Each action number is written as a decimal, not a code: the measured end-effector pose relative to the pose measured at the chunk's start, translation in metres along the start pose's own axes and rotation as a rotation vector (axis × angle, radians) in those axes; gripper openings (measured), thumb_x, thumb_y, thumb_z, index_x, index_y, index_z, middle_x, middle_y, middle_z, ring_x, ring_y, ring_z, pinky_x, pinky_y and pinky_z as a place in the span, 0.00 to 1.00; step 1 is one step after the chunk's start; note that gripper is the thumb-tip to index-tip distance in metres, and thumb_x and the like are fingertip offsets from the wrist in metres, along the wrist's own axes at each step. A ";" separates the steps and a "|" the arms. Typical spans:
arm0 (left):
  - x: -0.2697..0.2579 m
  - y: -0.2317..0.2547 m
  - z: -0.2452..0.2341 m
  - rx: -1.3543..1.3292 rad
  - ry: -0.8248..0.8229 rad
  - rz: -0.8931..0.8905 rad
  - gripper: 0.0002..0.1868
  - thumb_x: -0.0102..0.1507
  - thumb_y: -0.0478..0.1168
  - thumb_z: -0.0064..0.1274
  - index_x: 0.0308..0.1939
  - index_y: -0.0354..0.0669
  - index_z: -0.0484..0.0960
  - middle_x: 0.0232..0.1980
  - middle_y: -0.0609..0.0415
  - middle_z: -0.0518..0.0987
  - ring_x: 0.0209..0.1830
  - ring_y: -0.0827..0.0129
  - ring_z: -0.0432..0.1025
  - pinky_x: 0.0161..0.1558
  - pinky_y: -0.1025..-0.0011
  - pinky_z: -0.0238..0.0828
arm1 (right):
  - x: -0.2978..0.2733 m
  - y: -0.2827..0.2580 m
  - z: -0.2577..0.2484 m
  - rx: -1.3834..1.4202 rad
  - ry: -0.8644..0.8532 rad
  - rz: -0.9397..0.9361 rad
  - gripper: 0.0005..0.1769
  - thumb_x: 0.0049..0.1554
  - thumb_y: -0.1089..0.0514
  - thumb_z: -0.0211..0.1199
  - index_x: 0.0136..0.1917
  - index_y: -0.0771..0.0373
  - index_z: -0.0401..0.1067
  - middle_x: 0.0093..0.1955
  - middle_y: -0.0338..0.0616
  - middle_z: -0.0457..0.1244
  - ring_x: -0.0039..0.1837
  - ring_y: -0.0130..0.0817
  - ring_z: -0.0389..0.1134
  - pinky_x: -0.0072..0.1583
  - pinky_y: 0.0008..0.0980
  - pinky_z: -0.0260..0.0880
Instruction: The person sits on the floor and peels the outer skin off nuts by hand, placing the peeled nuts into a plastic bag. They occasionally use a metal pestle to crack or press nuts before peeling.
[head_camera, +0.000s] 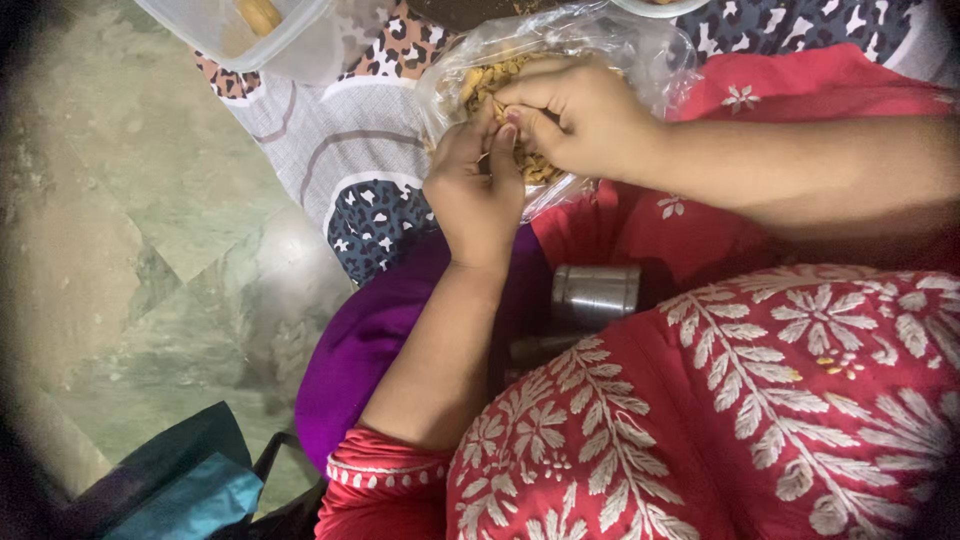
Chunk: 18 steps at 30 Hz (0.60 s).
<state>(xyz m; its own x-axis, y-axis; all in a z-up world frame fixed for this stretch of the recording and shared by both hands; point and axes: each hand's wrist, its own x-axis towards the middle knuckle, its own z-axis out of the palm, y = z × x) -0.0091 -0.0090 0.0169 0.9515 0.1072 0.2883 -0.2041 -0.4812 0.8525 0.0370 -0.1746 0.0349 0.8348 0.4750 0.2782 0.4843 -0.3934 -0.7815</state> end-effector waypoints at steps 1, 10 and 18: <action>-0.001 0.000 0.001 0.026 0.006 0.032 0.14 0.66 0.32 0.58 0.56 0.38 0.83 0.45 0.46 0.84 0.43 0.61 0.81 0.49 0.68 0.79 | -0.002 0.001 0.001 -0.032 0.009 -0.033 0.11 0.61 0.68 0.60 0.57 0.65 0.76 0.47 0.51 0.68 0.48 0.45 0.72 0.49 0.39 0.72; -0.007 0.001 0.007 0.106 -0.009 0.138 0.17 0.67 0.35 0.52 0.59 0.34 0.79 0.51 0.40 0.82 0.49 0.51 0.80 0.51 0.62 0.79 | -0.007 0.003 0.007 -0.152 0.055 -0.080 0.09 0.60 0.61 0.60 0.53 0.68 0.72 0.45 0.53 0.65 0.47 0.52 0.69 0.49 0.46 0.70; -0.004 -0.006 0.005 0.021 -0.057 -0.094 0.16 0.65 0.33 0.55 0.57 0.35 0.82 0.43 0.48 0.84 0.38 0.66 0.81 0.40 0.71 0.80 | -0.003 0.011 0.005 -0.093 -0.007 -0.049 0.09 0.63 0.63 0.60 0.56 0.65 0.75 0.44 0.51 0.67 0.46 0.48 0.71 0.49 0.44 0.71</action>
<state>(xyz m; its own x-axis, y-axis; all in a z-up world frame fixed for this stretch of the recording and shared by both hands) -0.0102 -0.0109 0.0090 0.9779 0.1038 0.1816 -0.1087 -0.4893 0.8653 0.0385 -0.1763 0.0226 0.8080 0.5010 0.3101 0.5466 -0.4407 -0.7121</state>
